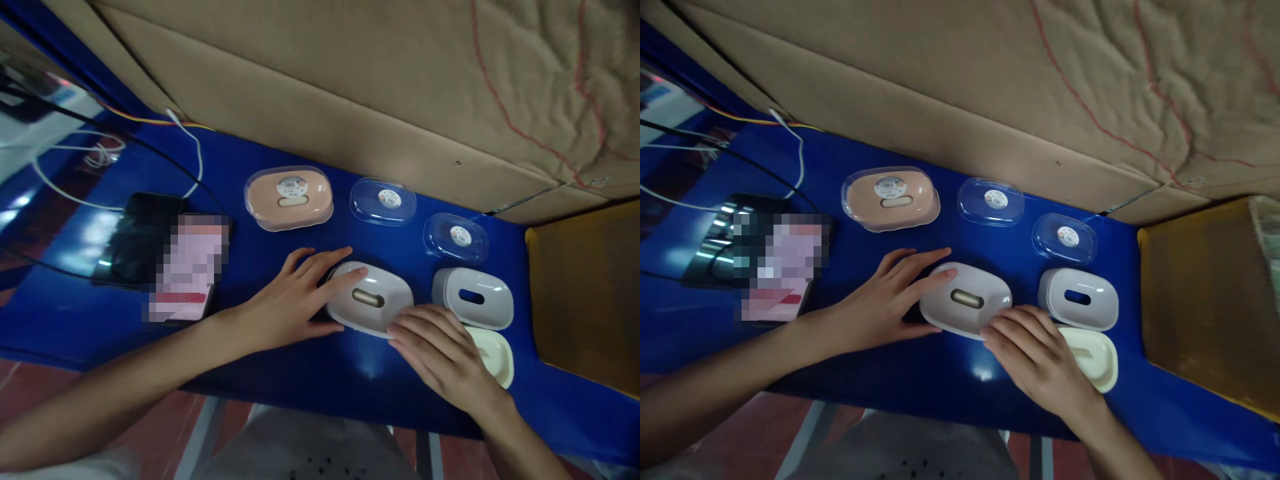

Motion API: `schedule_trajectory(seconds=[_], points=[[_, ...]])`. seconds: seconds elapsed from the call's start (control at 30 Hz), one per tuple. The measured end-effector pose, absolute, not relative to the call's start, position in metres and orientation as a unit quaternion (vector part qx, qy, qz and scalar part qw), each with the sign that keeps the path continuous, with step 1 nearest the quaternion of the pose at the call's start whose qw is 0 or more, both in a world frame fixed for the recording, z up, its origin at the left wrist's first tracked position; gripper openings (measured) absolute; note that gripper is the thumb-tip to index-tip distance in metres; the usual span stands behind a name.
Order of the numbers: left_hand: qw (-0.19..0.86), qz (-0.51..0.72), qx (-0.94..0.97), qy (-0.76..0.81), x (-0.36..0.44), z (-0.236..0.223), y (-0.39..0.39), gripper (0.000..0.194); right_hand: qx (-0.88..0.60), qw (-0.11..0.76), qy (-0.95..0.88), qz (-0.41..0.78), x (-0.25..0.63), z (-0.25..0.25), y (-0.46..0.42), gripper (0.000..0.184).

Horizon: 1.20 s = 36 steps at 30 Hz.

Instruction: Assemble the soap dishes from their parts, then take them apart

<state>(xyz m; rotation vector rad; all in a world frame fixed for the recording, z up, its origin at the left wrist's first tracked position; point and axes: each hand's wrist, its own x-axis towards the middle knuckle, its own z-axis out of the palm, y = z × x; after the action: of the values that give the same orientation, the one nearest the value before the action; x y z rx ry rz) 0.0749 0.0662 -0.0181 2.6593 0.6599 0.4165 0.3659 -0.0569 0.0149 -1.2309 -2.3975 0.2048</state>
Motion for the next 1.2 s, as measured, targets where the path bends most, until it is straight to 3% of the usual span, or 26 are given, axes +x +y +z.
schedule_trajectory(seconds=[0.6,0.9,0.97,1.13,1.2], points=[[0.143,0.161,0.956,0.198,0.077,-0.015,0.065,0.072,-0.417,0.158,-0.895,0.016,0.362,0.005,-0.059,0.025],[0.149,0.129,0.96,0.2,0.073,-0.016,0.069,0.083,-0.418,0.129,-0.899,0.002,0.358,0.0,-0.06,0.024],[0.155,0.143,0.955,0.206,0.074,-0.013,0.071,0.084,-0.421,0.135,-0.897,0.007,0.357,0.001,-0.058,0.019],[0.118,0.18,0.947,0.239,0.103,0.003,0.087,0.062,-0.437,0.17,-0.883,0.017,0.357,0.007,-0.054,0.019],[0.112,0.156,0.947,0.257,0.126,0.01,0.102,0.065,-0.445,0.183,-0.877,0.011,0.358,0.007,-0.053,0.019]])
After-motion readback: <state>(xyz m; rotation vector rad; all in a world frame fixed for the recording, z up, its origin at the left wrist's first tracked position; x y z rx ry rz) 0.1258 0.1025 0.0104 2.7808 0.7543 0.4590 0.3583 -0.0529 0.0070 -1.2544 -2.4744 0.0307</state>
